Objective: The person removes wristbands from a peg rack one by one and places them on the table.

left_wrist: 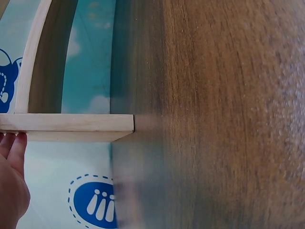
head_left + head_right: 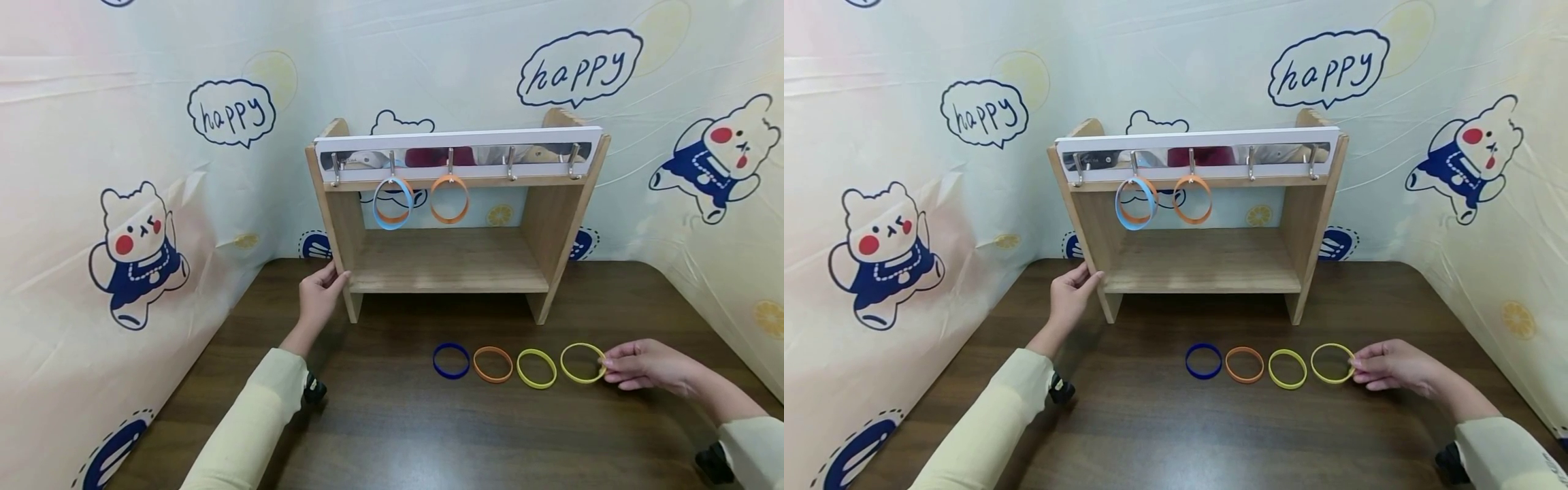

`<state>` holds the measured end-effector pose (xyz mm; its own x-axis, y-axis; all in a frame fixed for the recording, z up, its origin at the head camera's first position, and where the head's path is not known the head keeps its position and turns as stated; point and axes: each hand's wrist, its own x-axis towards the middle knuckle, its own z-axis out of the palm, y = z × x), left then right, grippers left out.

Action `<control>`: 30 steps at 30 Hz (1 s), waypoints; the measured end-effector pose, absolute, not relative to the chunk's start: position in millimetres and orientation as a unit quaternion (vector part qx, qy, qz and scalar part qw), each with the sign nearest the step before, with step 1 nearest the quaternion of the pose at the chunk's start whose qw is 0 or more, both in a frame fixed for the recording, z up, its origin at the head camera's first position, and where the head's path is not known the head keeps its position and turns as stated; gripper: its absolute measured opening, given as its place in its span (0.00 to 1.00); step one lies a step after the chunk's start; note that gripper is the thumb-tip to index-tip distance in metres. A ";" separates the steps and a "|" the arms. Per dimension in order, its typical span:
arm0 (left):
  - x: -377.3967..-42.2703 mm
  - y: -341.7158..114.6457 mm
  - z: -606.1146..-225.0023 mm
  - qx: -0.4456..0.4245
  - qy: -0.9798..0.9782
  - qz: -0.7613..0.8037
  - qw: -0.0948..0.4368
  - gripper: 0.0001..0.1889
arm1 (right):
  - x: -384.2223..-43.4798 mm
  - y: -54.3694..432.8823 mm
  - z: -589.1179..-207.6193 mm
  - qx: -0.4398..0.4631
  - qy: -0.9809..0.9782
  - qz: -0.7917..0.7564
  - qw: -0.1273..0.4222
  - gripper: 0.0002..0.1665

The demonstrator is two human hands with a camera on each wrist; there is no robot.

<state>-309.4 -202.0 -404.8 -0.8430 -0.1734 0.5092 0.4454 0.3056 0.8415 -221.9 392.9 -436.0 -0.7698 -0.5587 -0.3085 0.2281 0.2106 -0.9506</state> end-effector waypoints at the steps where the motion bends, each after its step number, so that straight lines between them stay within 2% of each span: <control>1: -306.3 -200.6 -401.7 -0.089 -0.765 -0.580 0.264 0.22 | -221.8 392.8 -436.3 -0.117 0.709 -0.617 0.321 0.13; 7: -285.4 -190.3 -380.4 -0.096 -0.773 -0.569 0.264 0.21 | -220.2 391.8 -438.5 -0.116 0.705 -0.616 0.331 0.12; 14: -280.8 -188.4 -375.8 -0.096 -0.776 -0.567 0.261 0.21 | -219.3 391.3 -440.0 -0.109 0.705 -0.615 0.335 0.11; 30: -310.9 -201.1 -405.4 -0.099 -0.756 -0.587 0.272 0.21 | -217.5 389.9 -439.5 -0.089 0.726 -0.589 0.343 0.12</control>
